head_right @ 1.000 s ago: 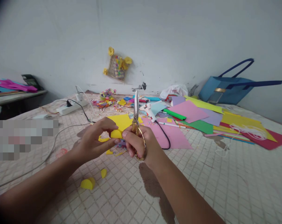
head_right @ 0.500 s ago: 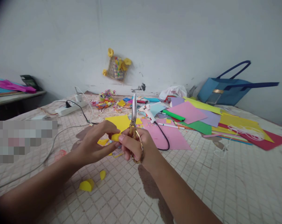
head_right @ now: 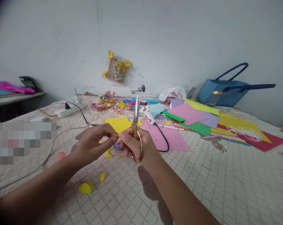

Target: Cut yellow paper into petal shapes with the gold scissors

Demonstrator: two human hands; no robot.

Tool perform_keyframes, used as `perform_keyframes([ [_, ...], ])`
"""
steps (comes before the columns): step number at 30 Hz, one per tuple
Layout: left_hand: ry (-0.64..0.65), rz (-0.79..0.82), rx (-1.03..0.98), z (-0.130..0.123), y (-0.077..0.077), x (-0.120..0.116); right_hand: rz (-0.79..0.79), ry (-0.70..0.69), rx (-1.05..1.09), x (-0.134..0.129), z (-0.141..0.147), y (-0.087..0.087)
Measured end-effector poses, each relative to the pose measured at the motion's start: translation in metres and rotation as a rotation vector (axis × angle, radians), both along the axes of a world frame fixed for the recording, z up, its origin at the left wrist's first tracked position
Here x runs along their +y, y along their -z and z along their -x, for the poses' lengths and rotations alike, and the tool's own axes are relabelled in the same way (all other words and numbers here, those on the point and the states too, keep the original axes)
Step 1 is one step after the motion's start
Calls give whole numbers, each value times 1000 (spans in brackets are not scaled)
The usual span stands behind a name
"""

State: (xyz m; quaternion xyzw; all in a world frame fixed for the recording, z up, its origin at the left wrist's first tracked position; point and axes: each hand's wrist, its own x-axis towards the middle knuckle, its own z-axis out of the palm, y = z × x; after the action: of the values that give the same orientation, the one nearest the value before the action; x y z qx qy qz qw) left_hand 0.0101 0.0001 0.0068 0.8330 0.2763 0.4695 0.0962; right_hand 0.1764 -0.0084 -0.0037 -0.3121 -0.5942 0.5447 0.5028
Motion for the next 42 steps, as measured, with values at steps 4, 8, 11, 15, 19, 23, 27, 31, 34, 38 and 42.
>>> perform_keyframes([
  [4,8,8,-21,0,1,0,-19,23,-19,0,0,-2],
  [8,28,41,-25,0,1,1,-6,12,-76,0,0,-3],
  [11,17,23,-28,0,1,2,1,0,-120,0,0,-3],
  [15,3,-91,1,1,2,4,0,-38,-58,0,0,-2],
  [19,-17,-147,42,1,3,4,17,-40,-6,0,-1,1],
  [23,-35,-124,42,1,2,4,32,-41,-28,0,-2,3],
  [27,23,-62,-14,0,0,3,51,-27,-70,-1,-1,1],
  [31,67,-19,-38,0,-1,4,52,1,-99,-4,0,-3],
  [34,49,4,-42,1,-1,4,22,8,-95,-5,1,-4],
  [38,-7,128,-46,1,0,3,-12,8,-67,-5,1,-2],
  [42,-16,270,-59,-1,1,0,-15,29,-72,-4,1,-3],
])
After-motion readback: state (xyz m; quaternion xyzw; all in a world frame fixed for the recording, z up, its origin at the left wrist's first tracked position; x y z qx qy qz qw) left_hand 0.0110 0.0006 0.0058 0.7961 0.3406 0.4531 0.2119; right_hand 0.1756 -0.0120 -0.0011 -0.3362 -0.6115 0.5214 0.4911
